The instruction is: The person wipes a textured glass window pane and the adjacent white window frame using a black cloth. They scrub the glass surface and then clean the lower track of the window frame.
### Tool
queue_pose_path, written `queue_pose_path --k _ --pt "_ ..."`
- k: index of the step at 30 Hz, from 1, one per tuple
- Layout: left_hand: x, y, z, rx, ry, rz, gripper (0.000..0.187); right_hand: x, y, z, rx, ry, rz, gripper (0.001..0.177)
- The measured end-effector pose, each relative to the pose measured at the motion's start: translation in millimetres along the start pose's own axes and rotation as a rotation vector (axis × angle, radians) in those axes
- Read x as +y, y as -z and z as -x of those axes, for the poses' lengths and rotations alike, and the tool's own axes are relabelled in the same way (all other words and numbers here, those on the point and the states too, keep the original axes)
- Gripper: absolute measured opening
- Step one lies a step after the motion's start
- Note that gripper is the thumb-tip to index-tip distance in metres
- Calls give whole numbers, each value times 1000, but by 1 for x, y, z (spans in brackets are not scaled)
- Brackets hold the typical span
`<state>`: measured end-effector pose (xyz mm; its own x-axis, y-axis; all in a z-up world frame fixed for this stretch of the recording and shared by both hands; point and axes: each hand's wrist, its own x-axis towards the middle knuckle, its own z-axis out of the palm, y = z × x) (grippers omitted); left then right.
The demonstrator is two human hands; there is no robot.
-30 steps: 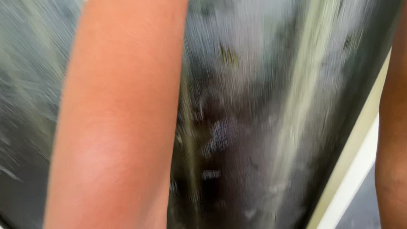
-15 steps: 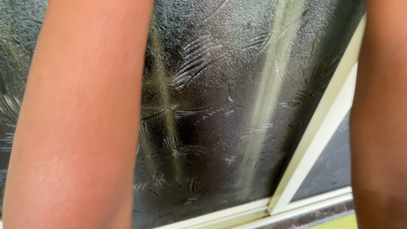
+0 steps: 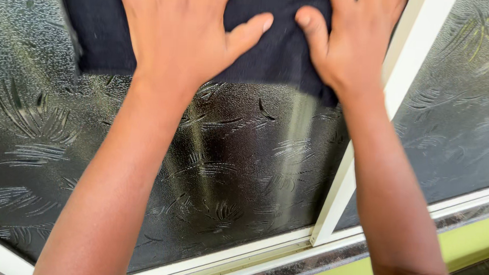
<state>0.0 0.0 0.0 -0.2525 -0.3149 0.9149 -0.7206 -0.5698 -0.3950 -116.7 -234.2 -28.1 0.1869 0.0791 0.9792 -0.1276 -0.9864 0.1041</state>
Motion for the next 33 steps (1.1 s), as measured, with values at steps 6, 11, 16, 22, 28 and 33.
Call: queue_pose_path --k 6,11,16,22,28,33 --pt "22 23 26 -164 -21 -46 75 -8 -5 47 -56 -21 101 77" --pt "37 35 40 -335 35 48 80 -8 -17 88 -13 -17 91 76" --pt "48 32 64 -435 62 58 85 -13 -25 124 -13 -33 44 76" --pt "59 17 109 -351 -12 -75 85 -18 -30 161 -18 -40 1 77" --pt "71 6 149 -349 10 -116 78 -18 -39 195 -36 -43 -18 77" --pt "89 1 190 -349 6 -159 79 -22 -45 238 -65 -47 -34 76"
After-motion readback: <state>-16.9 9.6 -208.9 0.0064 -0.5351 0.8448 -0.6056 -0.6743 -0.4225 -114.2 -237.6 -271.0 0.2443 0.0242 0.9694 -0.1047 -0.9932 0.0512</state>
